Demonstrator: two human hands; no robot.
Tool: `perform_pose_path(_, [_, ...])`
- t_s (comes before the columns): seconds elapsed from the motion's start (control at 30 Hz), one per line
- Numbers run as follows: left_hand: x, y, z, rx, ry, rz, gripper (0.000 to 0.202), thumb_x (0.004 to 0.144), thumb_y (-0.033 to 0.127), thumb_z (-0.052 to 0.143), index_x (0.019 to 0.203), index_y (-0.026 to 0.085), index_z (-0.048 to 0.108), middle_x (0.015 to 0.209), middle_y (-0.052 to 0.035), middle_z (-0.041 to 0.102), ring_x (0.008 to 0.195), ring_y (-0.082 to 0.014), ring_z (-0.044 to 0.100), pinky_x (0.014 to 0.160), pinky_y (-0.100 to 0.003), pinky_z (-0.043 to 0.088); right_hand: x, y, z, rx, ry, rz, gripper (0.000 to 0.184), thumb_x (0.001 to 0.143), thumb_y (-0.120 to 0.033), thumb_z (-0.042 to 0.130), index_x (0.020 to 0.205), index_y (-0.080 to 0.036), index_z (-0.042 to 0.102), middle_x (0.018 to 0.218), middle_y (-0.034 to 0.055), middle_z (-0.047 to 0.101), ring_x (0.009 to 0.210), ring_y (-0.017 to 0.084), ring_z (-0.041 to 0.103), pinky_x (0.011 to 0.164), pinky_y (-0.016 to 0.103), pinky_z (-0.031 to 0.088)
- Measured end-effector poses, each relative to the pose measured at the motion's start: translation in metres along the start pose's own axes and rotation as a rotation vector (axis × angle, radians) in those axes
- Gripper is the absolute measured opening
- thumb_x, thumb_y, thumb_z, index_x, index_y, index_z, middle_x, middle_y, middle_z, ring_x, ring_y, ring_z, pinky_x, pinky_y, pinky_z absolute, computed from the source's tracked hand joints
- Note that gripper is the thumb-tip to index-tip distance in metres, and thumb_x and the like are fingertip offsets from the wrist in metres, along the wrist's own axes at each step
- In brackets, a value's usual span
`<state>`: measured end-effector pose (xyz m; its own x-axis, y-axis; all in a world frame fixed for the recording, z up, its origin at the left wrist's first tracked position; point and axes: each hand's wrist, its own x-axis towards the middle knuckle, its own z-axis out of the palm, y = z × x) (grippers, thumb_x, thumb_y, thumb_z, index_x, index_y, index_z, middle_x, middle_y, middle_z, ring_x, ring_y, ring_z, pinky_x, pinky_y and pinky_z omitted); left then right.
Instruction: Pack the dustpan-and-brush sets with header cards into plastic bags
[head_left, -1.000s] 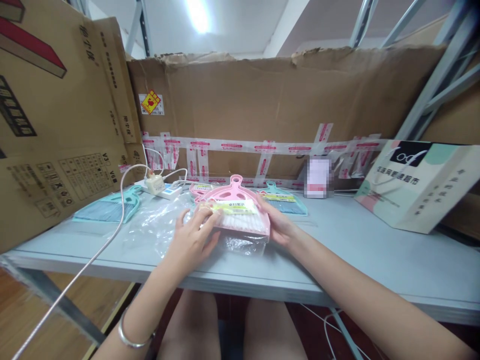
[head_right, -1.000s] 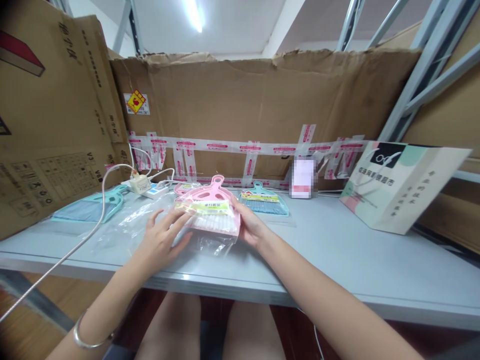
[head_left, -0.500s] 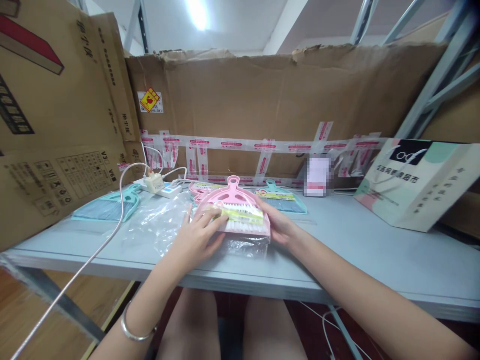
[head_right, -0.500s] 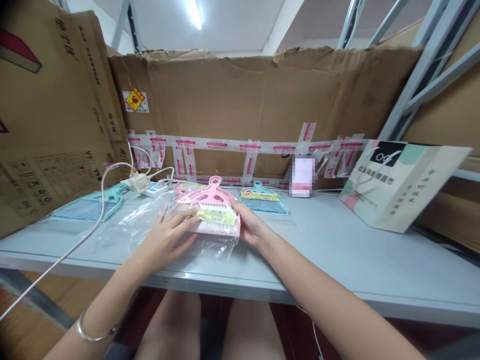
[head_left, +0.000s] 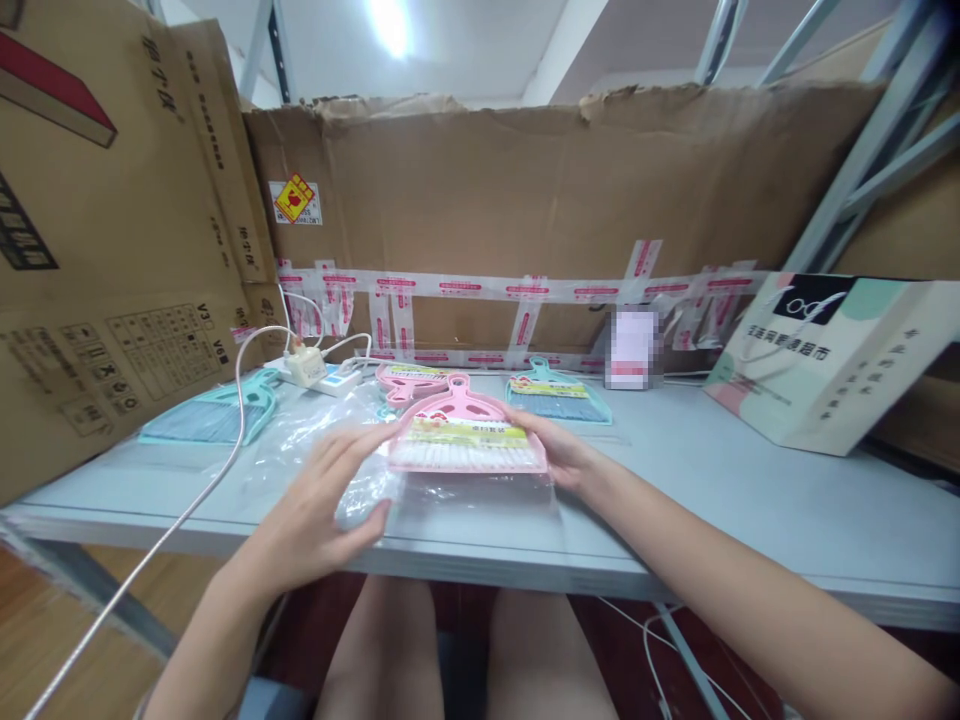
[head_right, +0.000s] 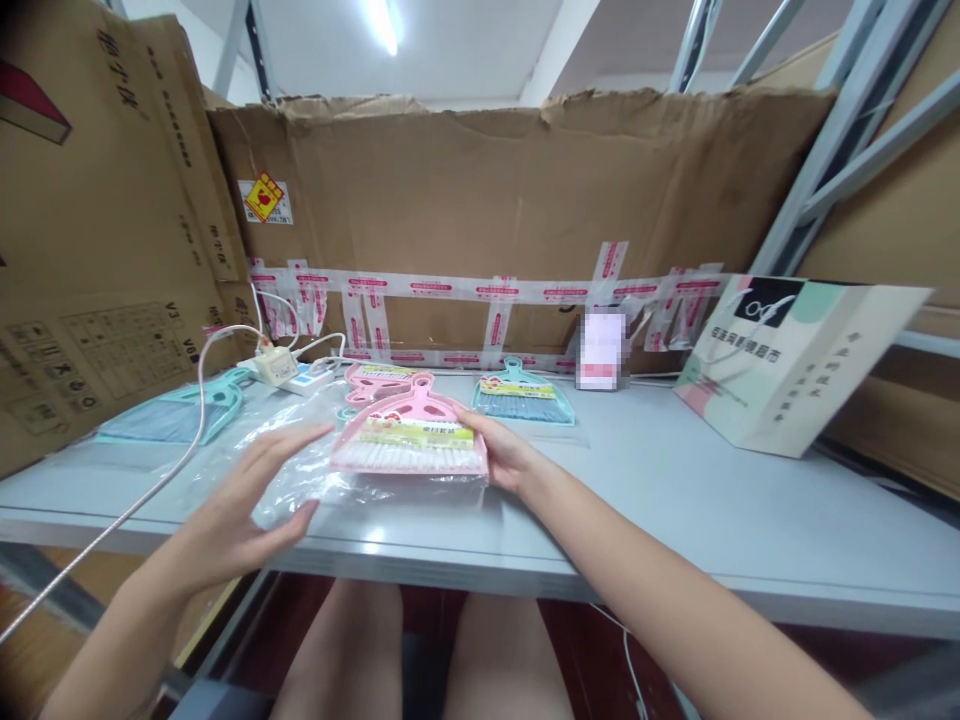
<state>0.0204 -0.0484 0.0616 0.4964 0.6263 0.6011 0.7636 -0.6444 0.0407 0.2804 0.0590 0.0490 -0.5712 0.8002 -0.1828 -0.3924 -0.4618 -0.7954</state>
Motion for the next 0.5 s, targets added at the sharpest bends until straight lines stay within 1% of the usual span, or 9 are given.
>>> perform_pose_path(0.07, [-0.001, -0.015, 0.005, 0.05, -0.108, -0.058, 0.07, 0.079, 0.013, 0.044, 0.143, 0.024, 0.018, 0.146, -0.0093, 0.032, 0.134, -0.0267, 0.03, 0.107, -0.046, 0.03, 0.0, 0.0, 0.0, 0.001, 0.019, 0.036, 0.041, 0.095, -0.021, 0.034, 0.135, -0.013, 0.035, 0.112, 0.0143, 0.064, 0.081, 0.015, 0.068, 0.078, 0.028, 0.055])
perform_pose_path(0.17, [0.002, -0.037, 0.018, 0.07, -0.257, -0.109, 0.082, 0.072, 0.003, 0.039, 0.145, 0.026, 0.009, 0.152, -0.0061, 0.019, 0.139, -0.028, 0.016, 0.109, -0.052, 0.023, -0.001, -0.004, 0.001, 0.026, 0.069, 0.077, 0.041, 0.096, -0.022, 0.032, 0.134, -0.009, 0.036, 0.11, 0.0143, 0.065, 0.081, 0.015, 0.069, 0.078, 0.028, 0.055])
perform_pose_path(0.2, [0.005, -0.042, 0.021, 0.068, -0.279, -0.138, 0.085, 0.07, 0.002, 0.038, 0.145, 0.027, 0.007, 0.152, -0.005, 0.017, 0.139, -0.028, 0.014, 0.11, -0.053, 0.021, -0.002, -0.006, 0.002, 0.034, 0.077, 0.093, 0.041, 0.096, -0.023, 0.03, 0.134, -0.009, 0.035, 0.11, 0.0145, 0.065, 0.081, 0.015, 0.069, 0.078, 0.028, 0.055])
perform_pose_path(0.27, [0.012, -0.047, 0.026, 0.046, -0.257, -0.179, 0.084, 0.072, 0.003, 0.04, 0.145, 0.026, 0.006, 0.152, -0.0052, 0.016, 0.139, -0.0284, 0.01, 0.11, -0.055, 0.018, -0.004, -0.01, 0.002, 0.041, 0.081, 0.127, 0.042, 0.097, -0.025, 0.027, 0.133, -0.006, 0.035, 0.109, 0.0159, 0.065, 0.081, 0.015, 0.069, 0.077, 0.027, 0.055])
perform_pose_path(0.33, [0.023, -0.047, 0.029, -0.047, -0.197, -0.15, 0.08, 0.077, 0.01, 0.048, 0.145, 0.024, 0.009, 0.152, -0.0073, 0.019, 0.139, -0.0279, 0.014, 0.111, -0.052, 0.02, -0.005, -0.014, 0.002, 0.037, 0.08, 0.159, 0.044, 0.098, -0.027, 0.023, 0.132, -0.003, 0.036, 0.107, 0.0174, 0.066, 0.08, 0.015, 0.069, 0.074, 0.026, 0.055])
perform_pose_path(0.37, [0.028, -0.046, 0.031, -0.117, -0.168, -0.111, 0.077, 0.078, 0.015, 0.052, 0.145, 0.024, 0.014, 0.15, -0.0079, 0.023, 0.138, -0.0267, 0.019, 0.111, -0.048, 0.023, -0.005, -0.016, 0.001, 0.031, 0.077, 0.164, 0.045, 0.098, -0.028, 0.022, 0.132, -0.002, 0.036, 0.106, 0.0173, 0.066, 0.079, 0.015, 0.069, 0.074, 0.026, 0.055])
perform_pose_path(0.43, [0.039, -0.044, 0.036, -0.25, -0.137, -0.024, 0.062, 0.081, 0.021, 0.056, 0.138, 0.024, 0.033, 0.143, -0.0073, 0.039, 0.132, -0.023, 0.035, 0.108, -0.041, 0.032, -0.004, -0.018, -0.001, 0.011, 0.078, 0.151, 0.044, 0.098, -0.028, 0.023, 0.132, -0.004, 0.036, 0.102, 0.0155, 0.068, 0.077, 0.016, 0.069, 0.073, 0.027, 0.056])
perform_pose_path(0.5, [0.047, -0.043, 0.043, -0.309, -0.135, 0.022, 0.042, 0.083, 0.021, 0.054, 0.125, 0.024, 0.052, 0.129, -0.0059, 0.055, 0.121, -0.0204, 0.049, 0.102, -0.038, 0.04, -0.003, -0.019, -0.003, -0.029, 0.096, 0.117, 0.044, 0.098, -0.029, 0.024, 0.132, -0.004, 0.038, 0.097, 0.0141, 0.069, 0.077, 0.016, 0.069, 0.072, 0.027, 0.056])
